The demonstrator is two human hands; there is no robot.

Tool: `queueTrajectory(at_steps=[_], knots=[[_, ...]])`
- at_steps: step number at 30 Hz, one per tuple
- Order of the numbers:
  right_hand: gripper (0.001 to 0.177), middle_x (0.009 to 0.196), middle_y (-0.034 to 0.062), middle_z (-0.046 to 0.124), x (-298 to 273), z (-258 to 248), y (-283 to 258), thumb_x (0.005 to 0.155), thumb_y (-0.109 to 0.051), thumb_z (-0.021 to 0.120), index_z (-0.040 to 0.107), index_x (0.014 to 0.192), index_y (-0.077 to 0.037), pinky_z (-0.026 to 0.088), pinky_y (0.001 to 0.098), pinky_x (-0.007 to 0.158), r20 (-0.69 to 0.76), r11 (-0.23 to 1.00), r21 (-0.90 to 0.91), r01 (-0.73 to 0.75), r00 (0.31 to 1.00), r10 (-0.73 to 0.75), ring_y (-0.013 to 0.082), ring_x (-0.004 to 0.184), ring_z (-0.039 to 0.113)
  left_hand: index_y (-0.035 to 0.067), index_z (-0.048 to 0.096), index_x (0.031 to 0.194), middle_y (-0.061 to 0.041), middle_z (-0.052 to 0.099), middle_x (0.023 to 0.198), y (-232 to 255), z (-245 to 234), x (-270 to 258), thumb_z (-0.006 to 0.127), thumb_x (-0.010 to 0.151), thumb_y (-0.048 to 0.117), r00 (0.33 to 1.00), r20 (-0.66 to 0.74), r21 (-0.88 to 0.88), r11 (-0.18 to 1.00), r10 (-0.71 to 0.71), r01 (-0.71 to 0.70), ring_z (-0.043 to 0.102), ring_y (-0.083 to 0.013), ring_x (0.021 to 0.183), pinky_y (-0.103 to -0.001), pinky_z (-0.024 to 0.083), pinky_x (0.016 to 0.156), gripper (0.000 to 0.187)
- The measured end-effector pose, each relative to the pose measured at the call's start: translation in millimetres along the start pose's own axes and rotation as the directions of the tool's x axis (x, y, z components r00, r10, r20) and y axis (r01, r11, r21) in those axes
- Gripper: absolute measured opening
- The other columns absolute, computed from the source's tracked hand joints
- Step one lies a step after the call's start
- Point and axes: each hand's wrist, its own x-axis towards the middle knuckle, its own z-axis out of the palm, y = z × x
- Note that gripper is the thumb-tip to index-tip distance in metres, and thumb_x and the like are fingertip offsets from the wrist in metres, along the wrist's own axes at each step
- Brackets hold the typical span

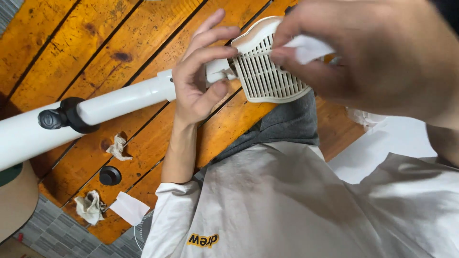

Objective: Cleaning the motor housing of an electric fan using a cloth to wipe the vents and surfaces.

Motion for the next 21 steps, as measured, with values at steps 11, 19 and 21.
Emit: queueTrajectory(at_steps=[11, 19, 21], knots=[[0.015, 0.081, -0.0036, 0.061, -27, 17, -16, 0.093, -0.010, 0.083, 0.069, 0.099, -0.011, 0.042, 0.0317, 0.048, 0.042, 0.950, -0.308, 0.046, 0.998, -0.035, 0.0166, 0.061, 0.056, 0.019, 0.045, 0.151, -0.003, 0.052, 0.157, 11, 7, 4, 0.107, 0.051, 0.064, 0.984, 0.147, 0.430, 0.902, -0.099, 0.027, 0.039, -0.0321, 0.159, -0.069, 0.016, 0.142, 0.126], [0.017, 0.078, -0.0010, 0.059, -24, 25, -29, 0.104, -0.011, 0.084, 0.071, 0.093, -0.009, 0.037, 0.0329, 0.047, 0.058, 0.925, -0.379, 0.000, 0.998, 0.023, 0.0187, 0.053, 0.050, 0.019, 0.049, 0.148, -0.001, 0.057, 0.153, 12, 7, 8, 0.122, 0.052, 0.036, 0.981, 0.169, 0.457, 0.890, -0.094, 0.007, 0.036, -0.0307, 0.156, -0.067, 0.012, 0.138, 0.122], [0.015, 0.079, 0.0001, 0.059, -21, 24, -37, 0.102, -0.008, 0.083, 0.071, 0.094, -0.008, 0.038, 0.0336, 0.049, 0.061, 0.933, -0.359, -0.020, 0.997, 0.045, 0.0190, 0.054, 0.051, 0.020, 0.049, 0.148, -0.001, 0.057, 0.152, 11, 8, 8, 0.122, 0.052, 0.039, 0.984, 0.160, 0.463, 0.886, -0.078, -0.005, 0.036, -0.0305, 0.156, -0.067, 0.013, 0.137, 0.122]])
